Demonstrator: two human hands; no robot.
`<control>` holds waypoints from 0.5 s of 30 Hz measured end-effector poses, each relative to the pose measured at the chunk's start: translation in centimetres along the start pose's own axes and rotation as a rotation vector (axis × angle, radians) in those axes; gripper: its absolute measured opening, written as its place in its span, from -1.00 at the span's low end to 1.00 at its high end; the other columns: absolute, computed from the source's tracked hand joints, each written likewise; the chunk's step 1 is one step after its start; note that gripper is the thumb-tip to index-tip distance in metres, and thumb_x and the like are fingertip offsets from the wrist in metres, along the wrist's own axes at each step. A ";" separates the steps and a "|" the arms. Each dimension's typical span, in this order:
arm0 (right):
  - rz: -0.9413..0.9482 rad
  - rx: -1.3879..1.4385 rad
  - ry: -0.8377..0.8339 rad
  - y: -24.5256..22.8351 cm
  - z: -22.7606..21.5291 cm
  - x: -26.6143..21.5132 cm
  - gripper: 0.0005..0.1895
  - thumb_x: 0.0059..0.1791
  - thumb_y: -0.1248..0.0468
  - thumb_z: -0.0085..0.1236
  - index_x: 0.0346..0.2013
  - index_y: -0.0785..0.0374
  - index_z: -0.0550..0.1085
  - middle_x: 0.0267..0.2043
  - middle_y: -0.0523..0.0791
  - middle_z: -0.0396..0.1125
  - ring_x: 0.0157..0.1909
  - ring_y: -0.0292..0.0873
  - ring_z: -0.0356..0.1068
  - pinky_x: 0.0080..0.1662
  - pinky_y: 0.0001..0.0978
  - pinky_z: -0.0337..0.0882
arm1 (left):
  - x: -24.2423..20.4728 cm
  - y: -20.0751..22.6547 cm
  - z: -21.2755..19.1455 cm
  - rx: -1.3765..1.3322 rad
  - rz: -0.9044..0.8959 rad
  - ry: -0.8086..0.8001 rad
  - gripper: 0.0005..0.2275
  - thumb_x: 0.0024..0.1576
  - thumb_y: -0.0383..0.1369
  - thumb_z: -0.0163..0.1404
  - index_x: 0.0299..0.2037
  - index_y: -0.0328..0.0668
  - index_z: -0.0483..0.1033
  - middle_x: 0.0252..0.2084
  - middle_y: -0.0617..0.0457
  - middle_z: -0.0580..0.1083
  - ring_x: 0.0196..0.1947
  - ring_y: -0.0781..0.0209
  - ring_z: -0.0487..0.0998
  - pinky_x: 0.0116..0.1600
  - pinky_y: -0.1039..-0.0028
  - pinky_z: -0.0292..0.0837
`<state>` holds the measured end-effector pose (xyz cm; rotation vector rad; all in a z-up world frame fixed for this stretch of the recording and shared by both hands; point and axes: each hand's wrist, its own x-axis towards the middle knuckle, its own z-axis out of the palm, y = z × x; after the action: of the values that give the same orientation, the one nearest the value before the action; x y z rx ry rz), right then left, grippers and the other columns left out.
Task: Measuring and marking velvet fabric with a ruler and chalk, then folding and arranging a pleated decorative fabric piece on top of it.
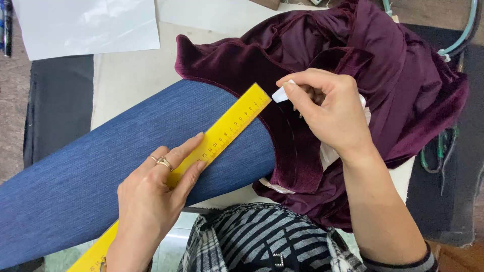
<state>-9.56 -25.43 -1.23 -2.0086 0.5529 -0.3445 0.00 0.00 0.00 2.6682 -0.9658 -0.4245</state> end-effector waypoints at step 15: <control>-0.150 -0.191 -0.074 -0.8 0.1 1.7 -0.84 0.02 0.34 0.05 -0.35 0.28 0.57 -0.36 -0.18 0.47 -0.54 -0.38 0.20 -0.45 -0.53 0.17 | 0.1 1.2 -0.7 0.047 -0.099 -0.089 -0.63 0.10 -0.07 -0.05 0.16 0.50 0.42 -0.42 0.28 0.39 -0.57 0.21 0.43 -0.60 0.27 0.36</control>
<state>-7.89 -25.86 -0.57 -2.2448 0.4020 -0.3160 -0.31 -0.83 1.08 2.7691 -0.8806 -0.5534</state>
